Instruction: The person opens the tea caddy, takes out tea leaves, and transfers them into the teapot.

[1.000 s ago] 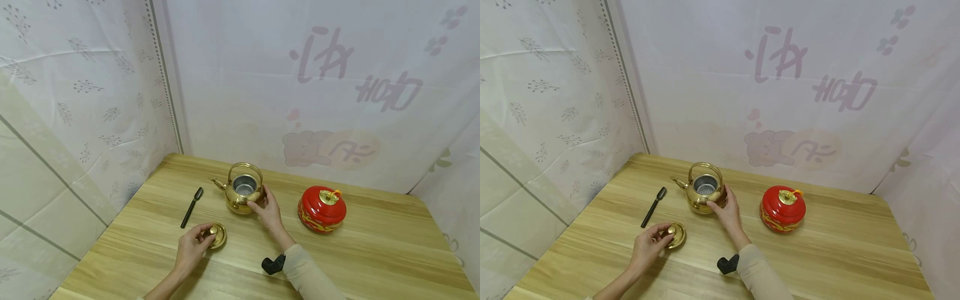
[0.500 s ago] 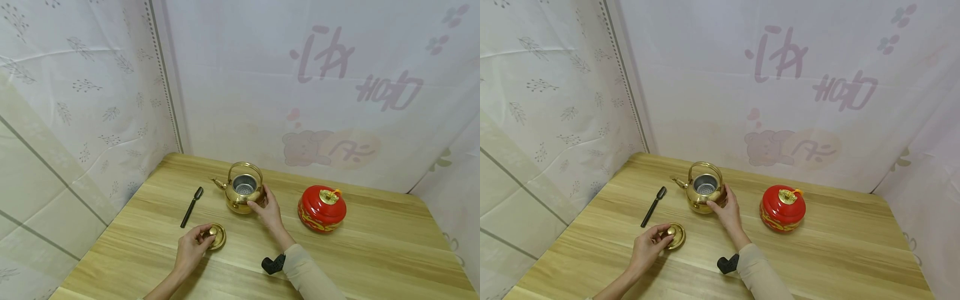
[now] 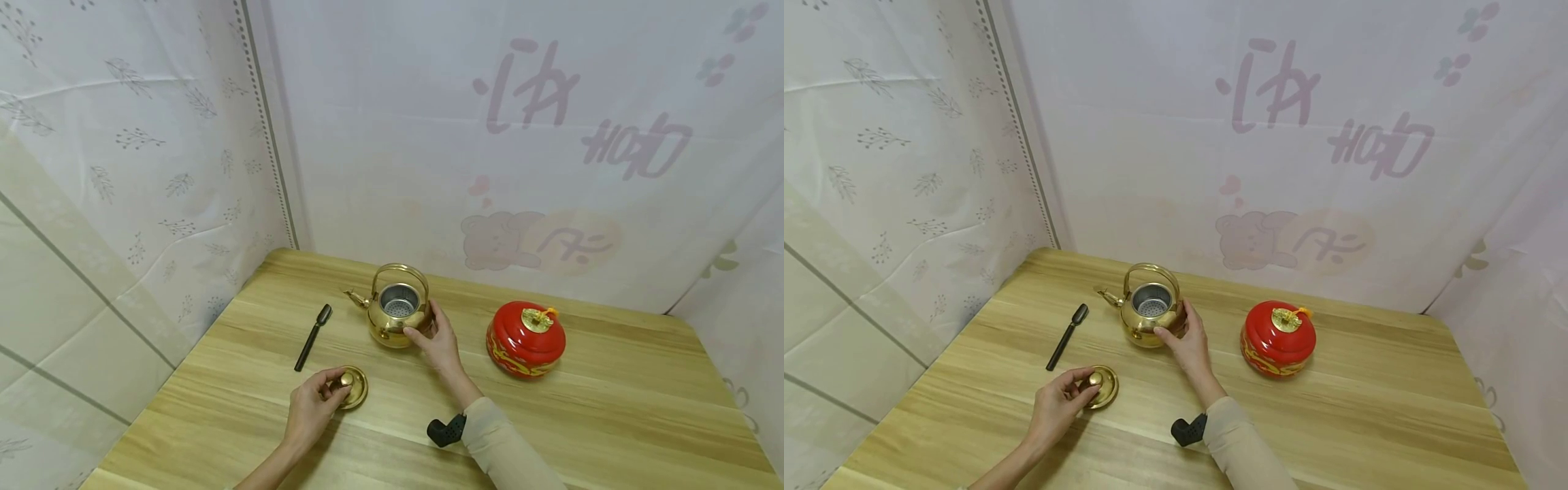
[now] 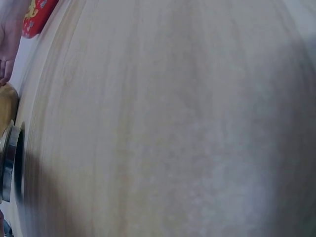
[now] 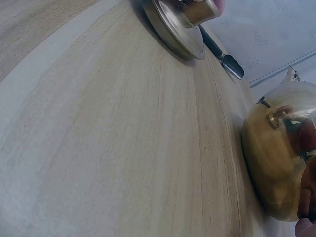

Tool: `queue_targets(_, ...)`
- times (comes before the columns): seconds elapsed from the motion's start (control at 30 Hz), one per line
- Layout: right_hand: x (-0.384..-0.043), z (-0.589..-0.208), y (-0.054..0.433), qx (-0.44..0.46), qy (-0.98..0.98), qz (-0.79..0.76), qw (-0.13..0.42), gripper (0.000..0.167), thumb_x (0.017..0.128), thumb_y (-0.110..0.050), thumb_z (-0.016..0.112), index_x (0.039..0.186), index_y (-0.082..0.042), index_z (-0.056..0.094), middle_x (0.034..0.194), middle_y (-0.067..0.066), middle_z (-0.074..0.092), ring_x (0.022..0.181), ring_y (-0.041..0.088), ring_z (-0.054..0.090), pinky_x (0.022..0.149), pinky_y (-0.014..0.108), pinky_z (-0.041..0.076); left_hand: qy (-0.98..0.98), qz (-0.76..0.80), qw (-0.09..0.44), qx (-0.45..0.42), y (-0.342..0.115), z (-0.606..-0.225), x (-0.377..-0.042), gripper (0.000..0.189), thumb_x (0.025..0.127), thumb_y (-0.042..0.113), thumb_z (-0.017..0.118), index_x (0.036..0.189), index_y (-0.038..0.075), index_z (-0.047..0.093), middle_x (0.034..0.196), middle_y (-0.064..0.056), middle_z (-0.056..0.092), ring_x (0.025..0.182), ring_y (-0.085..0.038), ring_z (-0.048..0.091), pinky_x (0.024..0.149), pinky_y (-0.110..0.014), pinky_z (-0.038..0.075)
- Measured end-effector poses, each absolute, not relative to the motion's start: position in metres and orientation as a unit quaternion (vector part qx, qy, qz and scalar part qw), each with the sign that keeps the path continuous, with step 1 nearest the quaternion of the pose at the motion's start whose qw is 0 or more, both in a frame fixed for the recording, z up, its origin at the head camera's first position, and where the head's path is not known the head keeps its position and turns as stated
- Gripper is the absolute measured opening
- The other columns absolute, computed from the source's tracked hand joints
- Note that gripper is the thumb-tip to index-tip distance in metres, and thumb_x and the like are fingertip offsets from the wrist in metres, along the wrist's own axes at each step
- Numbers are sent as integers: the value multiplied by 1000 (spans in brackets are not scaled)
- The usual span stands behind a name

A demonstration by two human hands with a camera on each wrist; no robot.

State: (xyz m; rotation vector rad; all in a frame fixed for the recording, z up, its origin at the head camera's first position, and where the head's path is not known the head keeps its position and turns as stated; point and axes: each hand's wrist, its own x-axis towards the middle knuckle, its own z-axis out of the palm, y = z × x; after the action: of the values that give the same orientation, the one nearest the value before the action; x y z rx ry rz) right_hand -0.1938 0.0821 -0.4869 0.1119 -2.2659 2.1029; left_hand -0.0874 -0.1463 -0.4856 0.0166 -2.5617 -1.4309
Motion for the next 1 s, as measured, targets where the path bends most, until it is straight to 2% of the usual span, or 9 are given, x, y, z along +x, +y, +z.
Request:
queue_targets(0.4, -182, -457, 81, 34, -724, 689, 11, 84, 82, -6, 72, 146, 7, 19, 153, 24, 17, 141, 36, 16, 113, 42, 20, -875, -475, 95, 14, -148, -488, -89, 29, 75, 5, 77, 103, 3, 69, 65, 2, 58, 52, -2, 45, 41, -16, 35)
queue_targets(0.73, -194, -482, 82, 38, -733, 679, 23, 87, 81, -15, 74, 148, -1, 20, 154, 17, 19, 142, 31, 17, 113, 39, 21, -876, -472, 98, 9, -149, -489, -89, 29, 75, 5, 78, 102, 4, 69, 66, 3, 58, 52, -2, 45, 42, -17, 36)
queue_targets(1.0, -193, -485, 82, 39, -736, 676, 28, 87, 81, -15, 74, 148, -2, 21, 154, 17, 20, 142, 31, 18, 113, 40, 21, -867, -491, 91, 5, -150, -489, -88, 31, 75, 7, 78, 104, 4, 69, 70, 0, 60, 55, -3, 47, 43, -16, 38)
